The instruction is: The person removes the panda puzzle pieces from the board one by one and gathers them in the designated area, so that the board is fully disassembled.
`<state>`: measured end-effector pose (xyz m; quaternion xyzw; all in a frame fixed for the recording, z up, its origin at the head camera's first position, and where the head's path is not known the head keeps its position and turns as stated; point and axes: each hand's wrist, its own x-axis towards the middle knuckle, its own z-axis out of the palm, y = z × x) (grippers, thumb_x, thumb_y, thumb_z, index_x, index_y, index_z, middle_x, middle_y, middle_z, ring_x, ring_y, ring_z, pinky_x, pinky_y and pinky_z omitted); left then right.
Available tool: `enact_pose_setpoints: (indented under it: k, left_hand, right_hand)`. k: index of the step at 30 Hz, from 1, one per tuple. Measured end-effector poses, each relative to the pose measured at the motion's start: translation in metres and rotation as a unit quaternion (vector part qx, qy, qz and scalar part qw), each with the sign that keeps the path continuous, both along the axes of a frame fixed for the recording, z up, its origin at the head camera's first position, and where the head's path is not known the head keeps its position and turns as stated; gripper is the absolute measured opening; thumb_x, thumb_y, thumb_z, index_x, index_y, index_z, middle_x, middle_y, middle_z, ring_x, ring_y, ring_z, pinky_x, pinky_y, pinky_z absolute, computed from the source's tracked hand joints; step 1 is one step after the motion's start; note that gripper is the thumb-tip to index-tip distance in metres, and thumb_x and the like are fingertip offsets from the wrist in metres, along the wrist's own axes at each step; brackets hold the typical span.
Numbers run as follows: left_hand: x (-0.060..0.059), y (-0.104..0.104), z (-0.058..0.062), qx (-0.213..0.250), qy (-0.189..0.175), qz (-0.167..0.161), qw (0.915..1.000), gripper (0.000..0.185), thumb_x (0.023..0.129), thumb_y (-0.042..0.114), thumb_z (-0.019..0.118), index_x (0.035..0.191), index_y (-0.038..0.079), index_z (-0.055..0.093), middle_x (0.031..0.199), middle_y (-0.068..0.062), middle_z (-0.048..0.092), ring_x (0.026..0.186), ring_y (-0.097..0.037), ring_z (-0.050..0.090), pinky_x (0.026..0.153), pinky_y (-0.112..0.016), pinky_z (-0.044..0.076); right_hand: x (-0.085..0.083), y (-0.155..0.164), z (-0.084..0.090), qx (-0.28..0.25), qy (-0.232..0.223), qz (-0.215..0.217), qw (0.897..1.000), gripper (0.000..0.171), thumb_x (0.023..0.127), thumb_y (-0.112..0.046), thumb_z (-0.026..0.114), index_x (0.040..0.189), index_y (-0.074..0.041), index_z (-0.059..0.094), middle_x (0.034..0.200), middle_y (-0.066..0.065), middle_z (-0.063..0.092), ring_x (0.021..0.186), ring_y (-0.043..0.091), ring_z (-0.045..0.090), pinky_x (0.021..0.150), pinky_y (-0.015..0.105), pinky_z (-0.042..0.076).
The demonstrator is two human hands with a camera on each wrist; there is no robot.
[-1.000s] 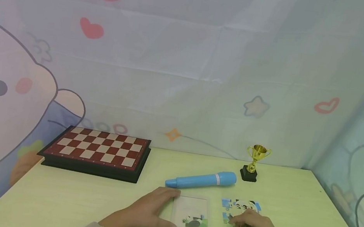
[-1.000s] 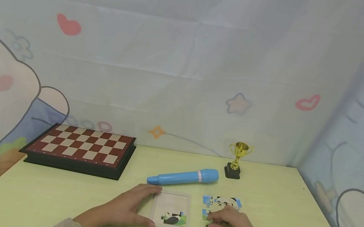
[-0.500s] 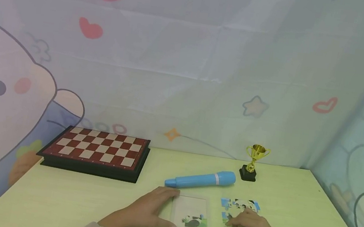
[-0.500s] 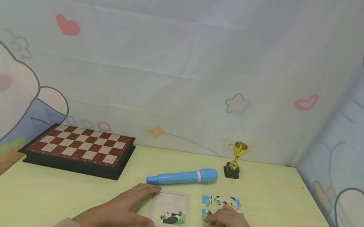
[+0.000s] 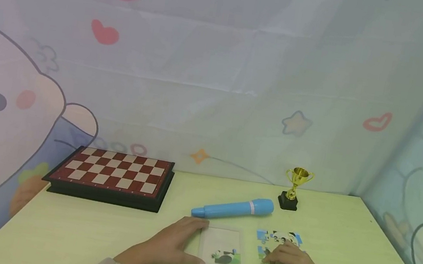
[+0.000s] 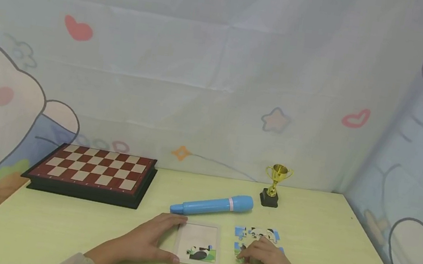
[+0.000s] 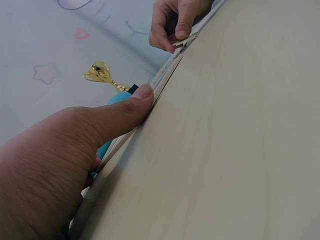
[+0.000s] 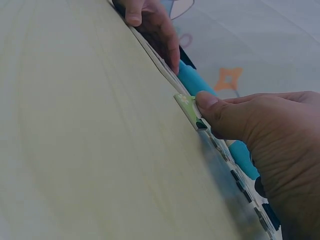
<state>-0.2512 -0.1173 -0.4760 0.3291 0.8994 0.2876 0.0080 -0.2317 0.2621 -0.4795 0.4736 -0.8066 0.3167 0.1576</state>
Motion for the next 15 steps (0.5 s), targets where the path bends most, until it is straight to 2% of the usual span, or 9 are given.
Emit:
enact_pose_setpoints:
  k: [9,15]
  left_hand:
    - [0.0002,0.0002,-0.0016,0.002,-0.003,0.000,1.0000,0.096,0.075,0.074,0.071,0.151,0.021,0.043,0.153,0.006,0.043,0.143,-0.019,0.037,0.116,-0.048,0.035]
    - [-0.0004,0.0002,-0.0007,0.000,-0.004,0.003,1.0000,0.097,0.075,0.075,0.070,0.151,0.021,0.043,0.153,0.006,0.042,0.143,-0.019,0.037,0.116,-0.048,0.035]
  right_hand:
    - [0.0013,0.0011,-0.0001,0.009,-0.002,0.006,1.000,0.028,0.088,-0.011,0.077,0.112,-0.023,0.070,0.102,-0.015,0.066,0.091,0.003,0.053,0.078,0.019,0.044]
    - [-0.0019,-0.0002,-0.0021,0.004,0.019,0.018,1.000,0.028,0.086,-0.012,0.079,0.107,-0.028,0.069,0.100,-0.018,0.064,0.089,0.002,0.050,0.078,0.017,0.040]
